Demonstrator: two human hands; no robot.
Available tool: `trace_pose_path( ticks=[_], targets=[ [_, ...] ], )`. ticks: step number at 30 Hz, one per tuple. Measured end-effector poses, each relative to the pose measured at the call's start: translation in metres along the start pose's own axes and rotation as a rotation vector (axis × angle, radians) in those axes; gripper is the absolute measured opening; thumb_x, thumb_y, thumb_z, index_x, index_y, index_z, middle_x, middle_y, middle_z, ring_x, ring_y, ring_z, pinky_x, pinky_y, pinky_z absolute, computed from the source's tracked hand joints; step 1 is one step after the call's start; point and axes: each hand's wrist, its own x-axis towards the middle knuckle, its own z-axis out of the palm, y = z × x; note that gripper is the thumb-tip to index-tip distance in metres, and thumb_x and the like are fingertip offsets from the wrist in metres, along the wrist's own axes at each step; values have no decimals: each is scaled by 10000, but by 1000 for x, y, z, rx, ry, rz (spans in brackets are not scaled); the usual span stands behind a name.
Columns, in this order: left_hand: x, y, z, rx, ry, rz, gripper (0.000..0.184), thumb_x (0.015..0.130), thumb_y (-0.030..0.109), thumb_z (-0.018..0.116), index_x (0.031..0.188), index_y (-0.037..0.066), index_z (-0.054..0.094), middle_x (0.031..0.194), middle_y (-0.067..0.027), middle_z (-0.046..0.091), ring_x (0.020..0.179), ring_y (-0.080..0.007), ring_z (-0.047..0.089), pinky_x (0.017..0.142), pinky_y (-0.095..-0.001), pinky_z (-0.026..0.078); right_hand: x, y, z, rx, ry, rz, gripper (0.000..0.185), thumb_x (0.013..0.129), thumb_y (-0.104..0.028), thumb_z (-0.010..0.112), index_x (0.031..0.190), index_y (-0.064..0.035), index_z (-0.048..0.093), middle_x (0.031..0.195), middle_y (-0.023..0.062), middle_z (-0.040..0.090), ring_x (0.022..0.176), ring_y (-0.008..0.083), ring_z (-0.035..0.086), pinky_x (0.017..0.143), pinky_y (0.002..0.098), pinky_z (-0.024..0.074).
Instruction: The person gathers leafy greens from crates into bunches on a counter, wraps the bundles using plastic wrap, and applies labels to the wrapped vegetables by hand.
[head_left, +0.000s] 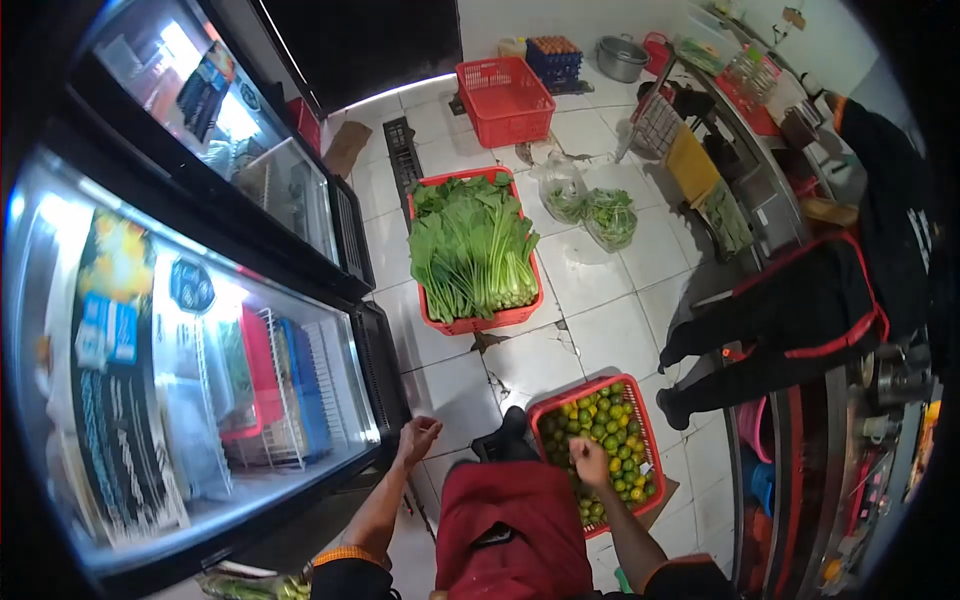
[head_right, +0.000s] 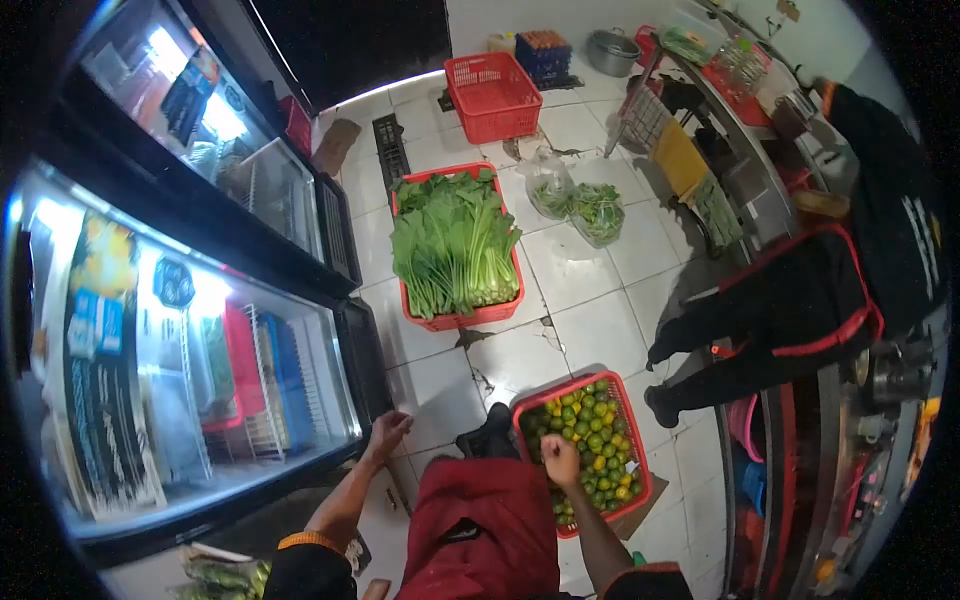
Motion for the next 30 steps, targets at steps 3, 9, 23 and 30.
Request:
trace_pose_path(
  ticks=[3,9,23,30],
  targets=[
    [52,56,-6,43,29,-7,341,821,310,676,908,-19,659,752,-115,681,720,-187,665,657,-310,512,104,-28,27,5,71,12,65,899,-51,539,892,-7,586,655,6,526,596,70,520,555,242,453],
    [216,67,35,-86,46,168,304,809,275,686,869,-19,639,789,-159,673,763,-255,671,683,-348,513,291,-70,74,-114,92,-78,71,896,-50,543,916,-6,595,671,33,585,595,77,559,538,242,473],
    [400,86,113,35,-94,-92,430,693,182,724,1009,-35,528,962,-234,604,852,-364,615,729,-421,477,491,-30,207,-294,93,275,284,806,-141,585,1021,43,566,938,220,585,859,345,591,775,392,462],
    [380,146,81,-858,-210,-295,297,854,85,536,1122,38,416,737,-43,509,550,-114,503,491,-263,414,475,-66,163,361,28,282,172,935,-118,481,1049,10,491,865,63,547,780,113,528,671,257,422]
  ],
)
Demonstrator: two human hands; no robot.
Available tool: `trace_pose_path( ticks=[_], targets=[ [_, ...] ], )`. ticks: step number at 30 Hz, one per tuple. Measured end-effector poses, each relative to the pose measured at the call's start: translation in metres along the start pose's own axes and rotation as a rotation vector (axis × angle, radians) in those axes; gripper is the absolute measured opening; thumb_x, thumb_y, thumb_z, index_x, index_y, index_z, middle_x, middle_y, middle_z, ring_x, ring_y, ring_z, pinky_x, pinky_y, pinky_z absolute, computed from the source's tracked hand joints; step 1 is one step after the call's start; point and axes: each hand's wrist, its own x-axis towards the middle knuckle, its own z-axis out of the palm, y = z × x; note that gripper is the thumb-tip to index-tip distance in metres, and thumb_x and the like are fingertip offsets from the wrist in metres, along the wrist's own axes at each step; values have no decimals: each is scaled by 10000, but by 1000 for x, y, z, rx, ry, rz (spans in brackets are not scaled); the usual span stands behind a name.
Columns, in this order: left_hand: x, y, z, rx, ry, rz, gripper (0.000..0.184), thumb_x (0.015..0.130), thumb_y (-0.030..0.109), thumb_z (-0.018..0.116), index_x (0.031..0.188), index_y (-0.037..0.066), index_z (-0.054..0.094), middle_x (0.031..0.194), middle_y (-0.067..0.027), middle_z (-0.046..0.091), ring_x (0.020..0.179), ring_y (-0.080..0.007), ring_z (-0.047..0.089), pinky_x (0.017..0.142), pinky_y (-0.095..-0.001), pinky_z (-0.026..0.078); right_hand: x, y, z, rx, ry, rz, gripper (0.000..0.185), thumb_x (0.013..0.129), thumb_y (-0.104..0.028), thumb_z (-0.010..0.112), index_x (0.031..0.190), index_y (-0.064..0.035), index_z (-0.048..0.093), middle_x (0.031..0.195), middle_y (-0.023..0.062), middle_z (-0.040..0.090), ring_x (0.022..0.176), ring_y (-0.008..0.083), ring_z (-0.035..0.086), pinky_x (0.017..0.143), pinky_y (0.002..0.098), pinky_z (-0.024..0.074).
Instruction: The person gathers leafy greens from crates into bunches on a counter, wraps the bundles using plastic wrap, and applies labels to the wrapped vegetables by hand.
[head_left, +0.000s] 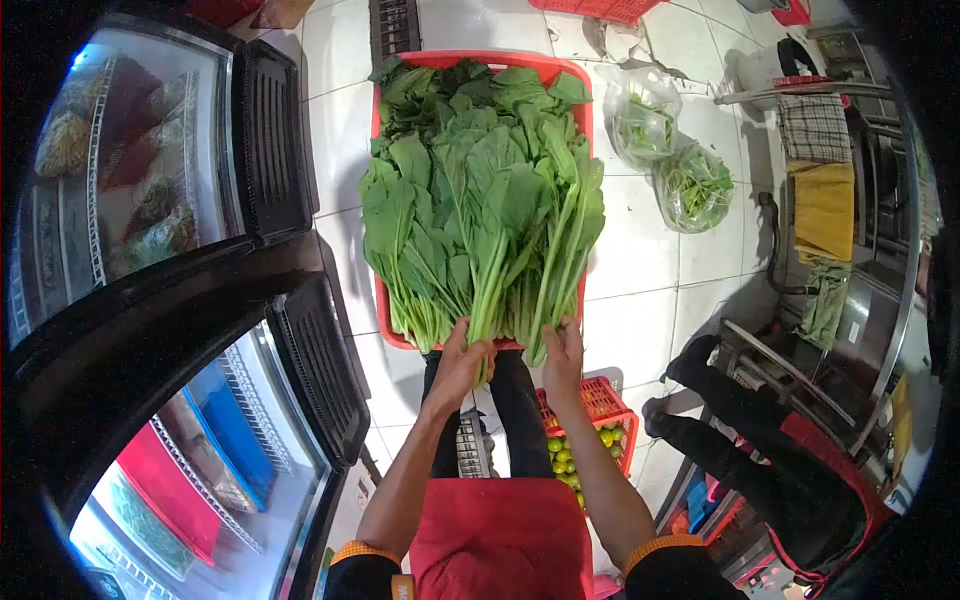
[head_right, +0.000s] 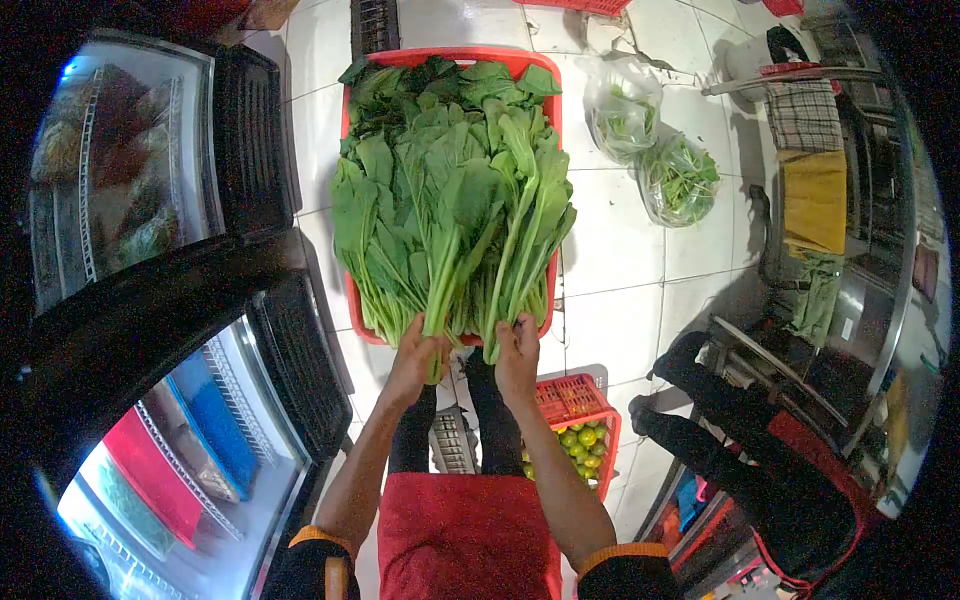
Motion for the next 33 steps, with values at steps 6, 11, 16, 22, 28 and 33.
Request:
trace_pose_path(
  ticks=[6,11,16,22,28,33],
  targets=[
    [-22,24,22,150,11,189,248,971,266,475,1073,46,421,742,-14,515,551,-73,482,480,-227,406,-12,-42,-1,251,-136,62,266,985,-204,418,1175,-23,456,763,18,500,570,60,457,470,185,371],
    [-25,9,32,143,31,204,294,982,279,451,1142,35,416,908,-50,516,797,-114,501,699,-273,440,-46,-36,11,-45,-79,66,438,980,-255,415,1307,36,389,915,112,583,776,186,580,680,302,485],
    [-30,-21,25,-24,-37,-45,518,1019,344,267,1387,-20,263,1356,-157,370,1263,-213,334,1078,-321,232,-52,-38,27,-499,-55,-355,636,874,-262,601,1354,55,330,1149,250,548,1074,348,552,893,411,441],
    [-42,51,27,-189,-258,-3,816,907,622,342,1337,-71,338,1306,-194,469,1213,-267,460,1040,-384,344,-74,-86,31,-388,-97,-271,772,760,-155,724,1370,50,297,1149,263,531,1074,392,563,850,402,484],
    [-63,120,45,-178,-403,-12,812,688,326,806,1259,-103,418,922,-195,632,833,-286,647,764,-435,528,-116,-113,37,-584,-132,-651,740,714,-135,751,1339,-7,377,1089,251,551,909,353,609,738,377,521],
    [-81,114,20,-680,-755,385,564,751,77,683,1229,-29,403,624,-84,576,412,-250,552,575,-421,512,-114,-93,10,21,-372,-334,588,791,-417,663,1167,14,524,1091,203,577,926,330,605,834,401,461]
  ],
)
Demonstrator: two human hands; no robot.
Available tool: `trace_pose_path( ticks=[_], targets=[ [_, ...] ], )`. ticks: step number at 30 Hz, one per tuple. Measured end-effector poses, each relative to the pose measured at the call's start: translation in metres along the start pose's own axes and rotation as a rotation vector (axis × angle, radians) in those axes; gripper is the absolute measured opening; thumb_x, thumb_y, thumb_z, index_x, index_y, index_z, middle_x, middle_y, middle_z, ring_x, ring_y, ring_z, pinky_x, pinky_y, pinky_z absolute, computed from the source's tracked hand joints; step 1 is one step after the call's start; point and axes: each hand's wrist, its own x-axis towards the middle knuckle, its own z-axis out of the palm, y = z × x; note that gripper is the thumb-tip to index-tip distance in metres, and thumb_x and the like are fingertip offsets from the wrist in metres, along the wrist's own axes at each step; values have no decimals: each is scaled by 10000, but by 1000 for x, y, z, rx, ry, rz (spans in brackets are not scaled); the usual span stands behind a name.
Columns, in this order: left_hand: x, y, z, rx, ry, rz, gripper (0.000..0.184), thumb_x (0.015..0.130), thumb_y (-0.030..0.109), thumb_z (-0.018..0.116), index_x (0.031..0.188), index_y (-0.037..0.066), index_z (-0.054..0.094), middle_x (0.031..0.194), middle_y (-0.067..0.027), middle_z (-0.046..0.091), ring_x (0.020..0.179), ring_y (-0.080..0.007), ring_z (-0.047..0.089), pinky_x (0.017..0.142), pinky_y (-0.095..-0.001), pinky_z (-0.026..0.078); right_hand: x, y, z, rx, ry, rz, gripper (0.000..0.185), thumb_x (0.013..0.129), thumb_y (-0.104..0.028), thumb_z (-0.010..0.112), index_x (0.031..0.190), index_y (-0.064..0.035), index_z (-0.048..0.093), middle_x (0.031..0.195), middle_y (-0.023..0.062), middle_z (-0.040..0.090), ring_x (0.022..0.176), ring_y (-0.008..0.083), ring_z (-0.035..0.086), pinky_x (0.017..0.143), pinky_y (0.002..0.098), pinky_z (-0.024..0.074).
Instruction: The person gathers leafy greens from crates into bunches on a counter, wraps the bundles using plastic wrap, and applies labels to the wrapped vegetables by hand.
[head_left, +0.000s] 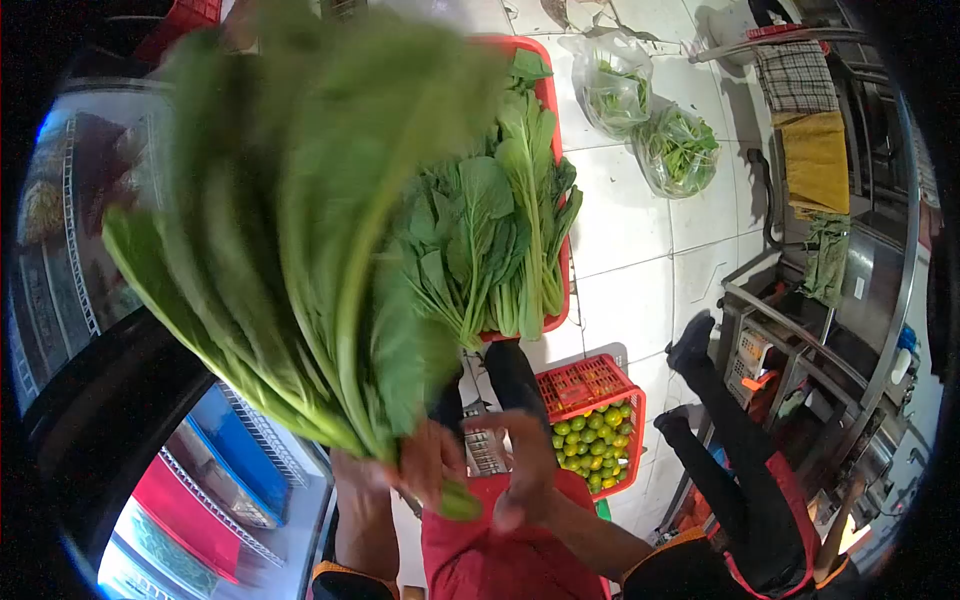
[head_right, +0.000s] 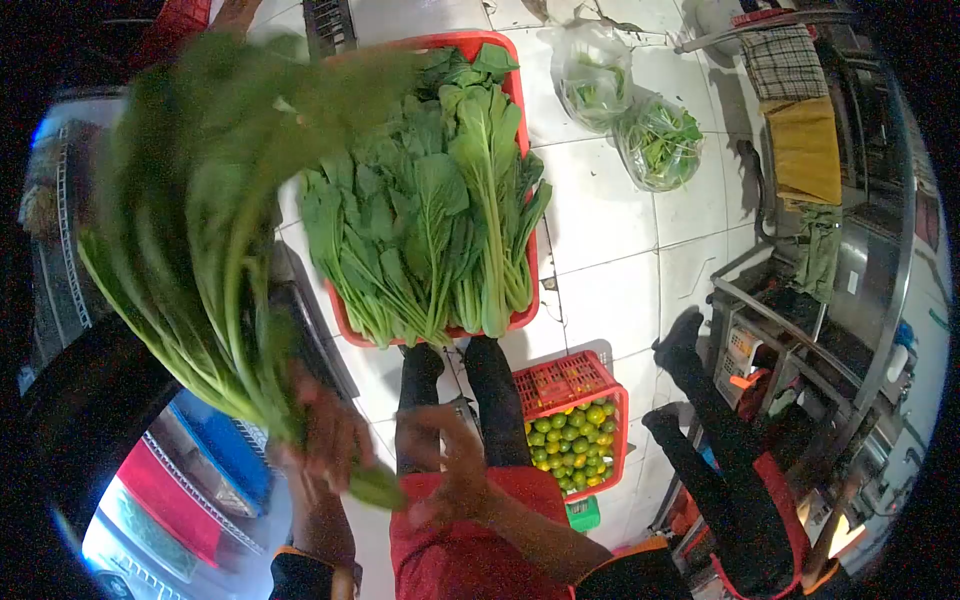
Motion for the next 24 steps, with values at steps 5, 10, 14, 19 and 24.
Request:
trace_pose_path(
  ticks=[5,10,14,19,24],
  targets=[
    [-11,4,-53,352,407,-62,480,731,255,781,1066,12,537,578,-30,482,442,-159,507,441,-295,416,63,110,-10,-384,288,371,416,795,-257,679,1056,38,545,917,244,605,830,365,616,724,426,483],
    [-27,-2,-96,236,737,-95,655,781,232,734,1323,47,414,643,-9,468,494,-124,474,477,-279,413,100,179,3,-892,179,376,318,812,-187,647,1013,33,537,909,243,589,849,440,578,718,467,467],
    [-49,-9,-127,323,791,-201,598,803,234,712,1292,36,431,778,-62,575,617,-177,576,578,-304,496,90,177,1,-925,374,255,273,843,-162,601,1014,29,508,914,245,565,853,438,554,733,479,445],
    [-50,-26,-130,285,792,-237,555,832,288,674,1260,25,439,960,-110,631,807,-202,642,690,-328,550,73,64,-2,-116,456,427,216,912,-99,505,1087,27,501,760,151,565,675,325,563,647,397,455],
    [-41,-43,-128,204,691,-210,649,826,378,656,1304,31,385,1048,-144,631,881,-226,645,753,-349,553,42,32,10,-572,171,72,401,903,-91,511,1282,16,433,953,204,533,841,296,591,640,344,502]
  ],
)
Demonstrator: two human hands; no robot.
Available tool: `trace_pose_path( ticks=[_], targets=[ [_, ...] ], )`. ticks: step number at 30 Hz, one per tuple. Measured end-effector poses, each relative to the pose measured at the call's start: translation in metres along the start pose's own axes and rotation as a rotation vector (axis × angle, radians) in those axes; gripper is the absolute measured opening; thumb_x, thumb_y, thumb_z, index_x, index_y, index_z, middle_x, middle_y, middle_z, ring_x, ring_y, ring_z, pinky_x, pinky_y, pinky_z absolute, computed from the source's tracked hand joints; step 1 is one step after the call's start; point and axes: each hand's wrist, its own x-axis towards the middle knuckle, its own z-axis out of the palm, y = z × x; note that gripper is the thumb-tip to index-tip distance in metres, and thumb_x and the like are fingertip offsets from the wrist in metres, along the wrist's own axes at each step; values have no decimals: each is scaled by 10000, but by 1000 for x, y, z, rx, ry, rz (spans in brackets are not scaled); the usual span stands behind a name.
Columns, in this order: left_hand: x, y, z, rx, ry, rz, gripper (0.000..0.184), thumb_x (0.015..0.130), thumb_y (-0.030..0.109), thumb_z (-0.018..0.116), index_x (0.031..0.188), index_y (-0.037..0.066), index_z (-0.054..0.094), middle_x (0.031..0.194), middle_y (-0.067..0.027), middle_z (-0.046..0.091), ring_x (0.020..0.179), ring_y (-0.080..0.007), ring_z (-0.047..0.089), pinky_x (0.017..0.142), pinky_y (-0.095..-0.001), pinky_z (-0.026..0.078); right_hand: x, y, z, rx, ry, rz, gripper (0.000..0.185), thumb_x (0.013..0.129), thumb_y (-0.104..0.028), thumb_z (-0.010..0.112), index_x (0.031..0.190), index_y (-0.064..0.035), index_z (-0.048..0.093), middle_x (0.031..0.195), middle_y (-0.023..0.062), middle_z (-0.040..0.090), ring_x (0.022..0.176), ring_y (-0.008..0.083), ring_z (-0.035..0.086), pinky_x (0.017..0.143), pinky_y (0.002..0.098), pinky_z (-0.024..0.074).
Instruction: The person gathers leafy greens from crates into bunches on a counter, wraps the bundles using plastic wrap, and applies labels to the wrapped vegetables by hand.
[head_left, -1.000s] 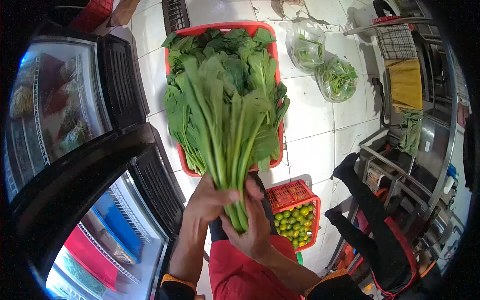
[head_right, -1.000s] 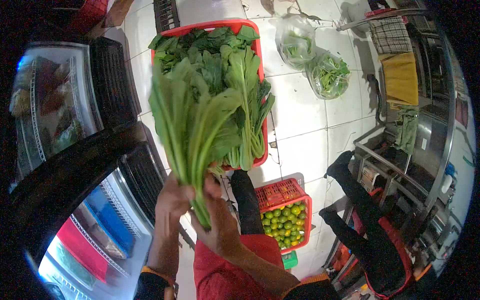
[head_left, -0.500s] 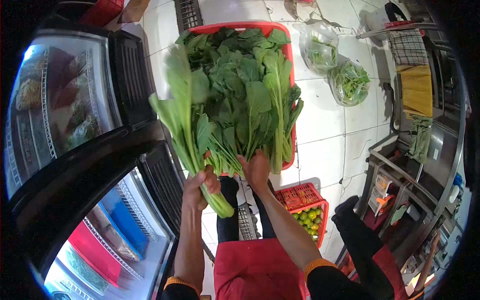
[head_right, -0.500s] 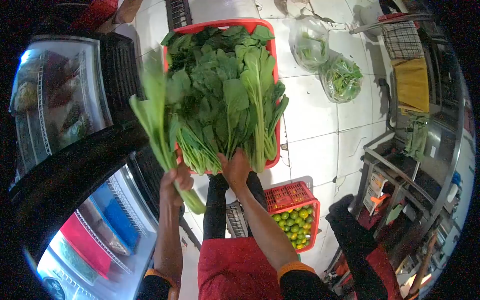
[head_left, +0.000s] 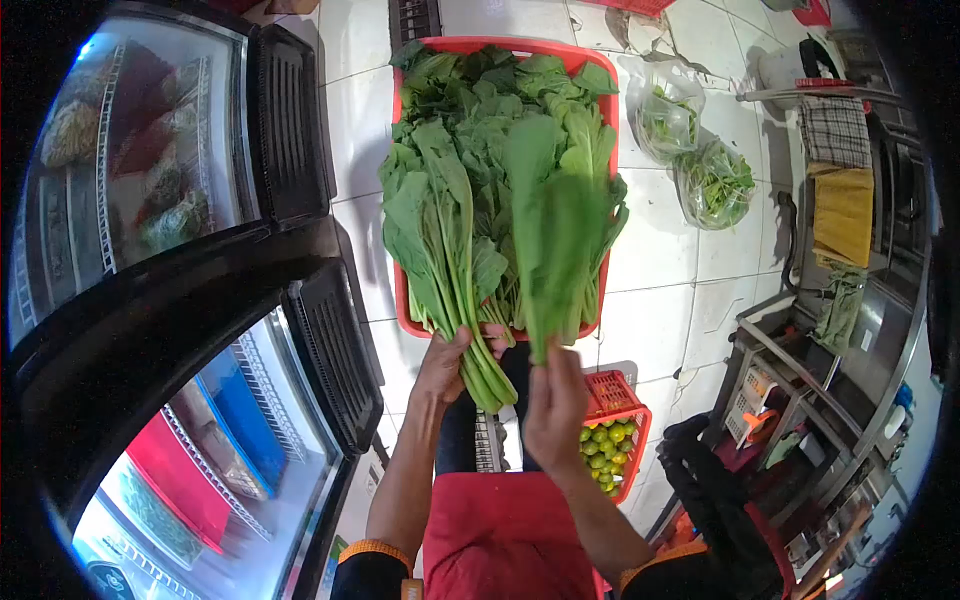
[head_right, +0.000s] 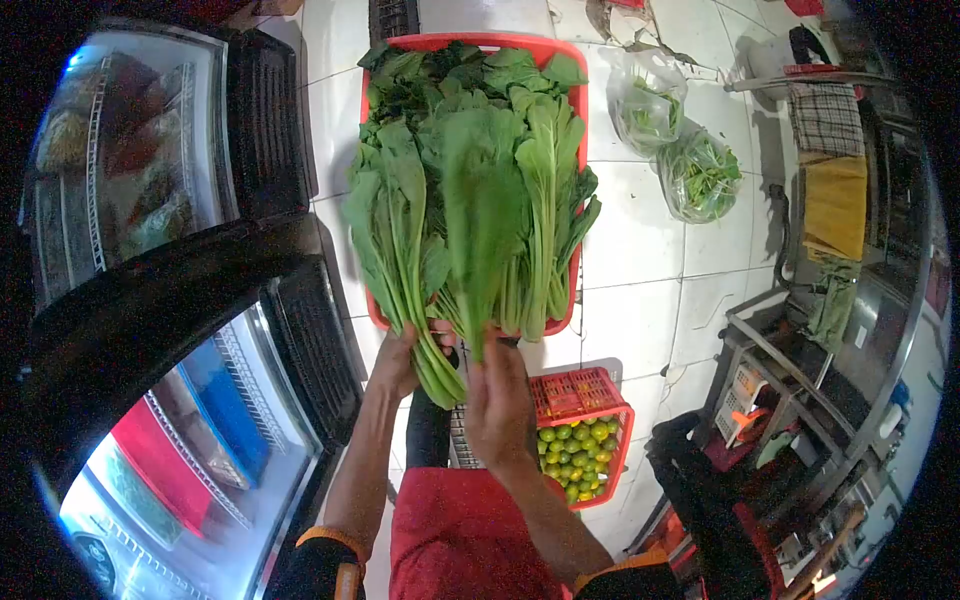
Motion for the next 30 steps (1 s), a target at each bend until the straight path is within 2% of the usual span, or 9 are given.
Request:
trace_pose_path(
  ticks=[5,7,9,11,13,15,25,28,30],
  targets=[
    [-11,3,31,-107,-25,70,685,770,383,729,1261,10,431,1038,-149,623,832,-238,645,721,-334,552,-25,-5,36,-361,-127,-189,484,871,-104,568,1324,-12,425,1104,211,478,954,334,549,767,383,493],
    [-21,24,37,290,261,6,560,791,208,708,1237,-9,447,950,-125,609,732,-209,622,663,-316,539,-23,-25,29,-210,-192,-224,517,845,-131,612,1317,-14,436,1149,204,467,1023,352,511,813,419,467],
    [-32,38,31,152,333,83,508,773,65,656,1229,-23,452,708,-47,527,607,-154,546,547,-292,478,-23,-20,16,-49,-222,-235,486,835,-157,637,1267,-7,471,1116,192,508,982,342,535,802,428,461],
    [-59,59,37,-140,74,253,588,781,121,654,1291,-11,393,618,-3,438,511,-112,460,486,-272,397,-15,-2,9,28,-35,-120,421,840,-151,629,1210,0,497,1062,187,556,946,346,558,791,420,462],
    [-68,74,32,-314,-305,380,616,786,146,647,1316,0,368,625,-10,449,507,-119,463,493,-270,385,14,30,18,45,-35,343,345,846,-111,594,1157,11,508,950,194,577,926,375,571,776,429,460],
    [-71,78,32,-256,-256,410,623,782,164,652,1316,5,374,637,-15,460,510,-123,467,505,-283,393,41,93,44,-219,5,77,292,840,-75,568,1110,22,514,959,214,544,910,404,560,740,454,454],
    [-45,45,-4,-83,176,231,537,847,222,641,1282,-7,424,815,-52,529,688,-149,525,635,-308,473,76,116,75,-594,306,-164,260,832,-132,595,1010,-8,452,930,207,522,764,388,542,644,463,436],
    [-37,33,-10,-50,222,212,480,867,269,636,1218,-5,455,836,-46,546,694,-165,575,619,-306,507,65,69,47,262,166,465,207,927,-139,532,1060,-26,422,746,101,579,695,198,582,629,317,470],
    [-37,30,-7,-11,246,210,459,870,283,634,1191,0,468,846,-52,553,715,-173,586,638,-317,517,58,61,35,234,175,323,241,936,-123,507,1129,-27,400,763,84,573,619,132,513,538,260,412]
  ],
)
